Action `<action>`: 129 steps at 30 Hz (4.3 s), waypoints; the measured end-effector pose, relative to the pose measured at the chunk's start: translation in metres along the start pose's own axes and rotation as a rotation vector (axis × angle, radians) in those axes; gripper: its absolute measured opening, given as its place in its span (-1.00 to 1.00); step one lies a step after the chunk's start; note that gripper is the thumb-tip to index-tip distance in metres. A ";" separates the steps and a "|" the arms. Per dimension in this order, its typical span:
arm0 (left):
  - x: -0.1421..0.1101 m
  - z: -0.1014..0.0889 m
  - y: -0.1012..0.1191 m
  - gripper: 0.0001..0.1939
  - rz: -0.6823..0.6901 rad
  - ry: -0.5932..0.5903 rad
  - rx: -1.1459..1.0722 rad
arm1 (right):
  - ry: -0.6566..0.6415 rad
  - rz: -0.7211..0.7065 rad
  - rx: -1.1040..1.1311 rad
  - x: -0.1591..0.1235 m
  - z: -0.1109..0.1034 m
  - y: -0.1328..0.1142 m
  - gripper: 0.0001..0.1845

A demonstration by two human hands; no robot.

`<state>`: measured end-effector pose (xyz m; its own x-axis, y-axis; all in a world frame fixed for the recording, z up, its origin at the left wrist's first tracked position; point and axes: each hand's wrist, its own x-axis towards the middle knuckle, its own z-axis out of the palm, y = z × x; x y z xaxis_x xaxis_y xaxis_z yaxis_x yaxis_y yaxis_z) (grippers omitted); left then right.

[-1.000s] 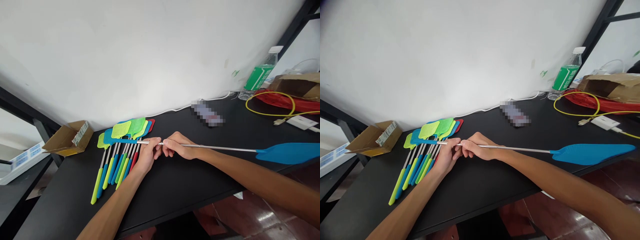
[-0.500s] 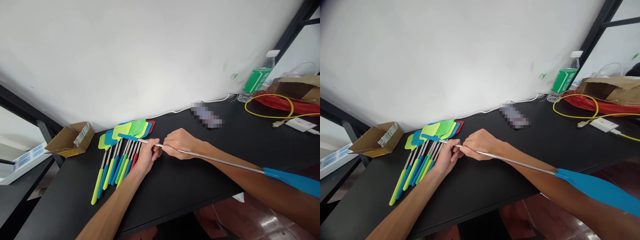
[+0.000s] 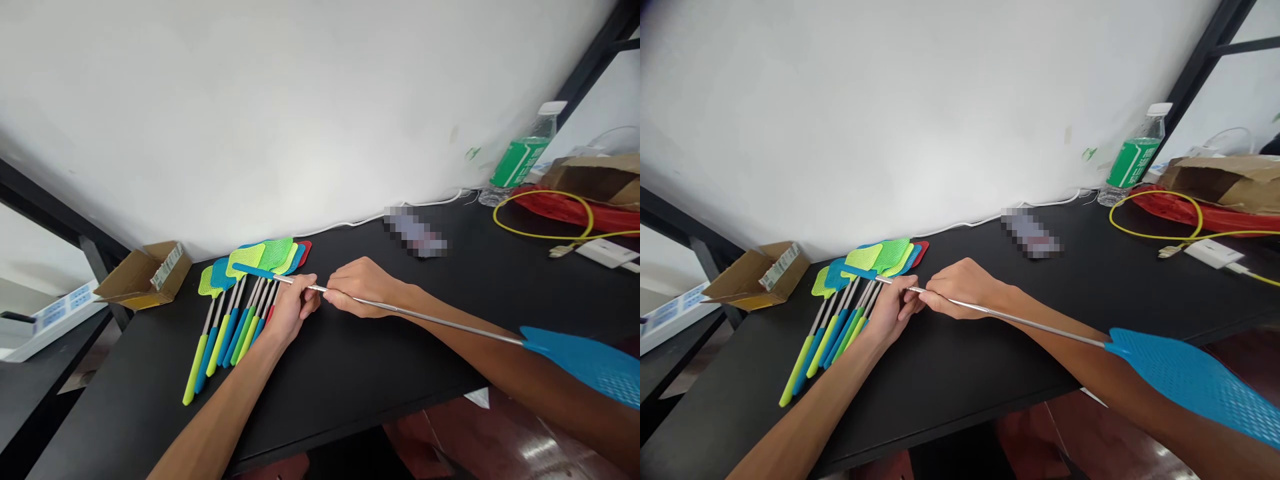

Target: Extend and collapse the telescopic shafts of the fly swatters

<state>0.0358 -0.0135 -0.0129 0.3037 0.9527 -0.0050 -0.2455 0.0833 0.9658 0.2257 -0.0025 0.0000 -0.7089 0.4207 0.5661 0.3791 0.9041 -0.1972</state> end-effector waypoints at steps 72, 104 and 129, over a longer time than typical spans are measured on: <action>-0.009 0.001 -0.004 -0.66 0.116 -0.156 0.150 | 0.081 0.513 1.060 -0.002 0.018 -0.003 -0.38; -0.012 0.003 -0.003 -0.74 0.384 -0.149 0.433 | 0.113 0.557 0.878 0.000 0.017 -0.012 -0.60; -0.007 -0.003 -0.011 -0.55 0.146 -0.143 0.156 | -0.060 0.637 1.350 0.002 0.025 -0.009 -0.54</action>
<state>0.0337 -0.0202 -0.0246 0.4052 0.8996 0.1631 -0.1549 -0.1082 0.9820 0.2060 -0.0082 -0.0176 -0.6758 0.7332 0.0761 -0.1717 -0.0563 -0.9835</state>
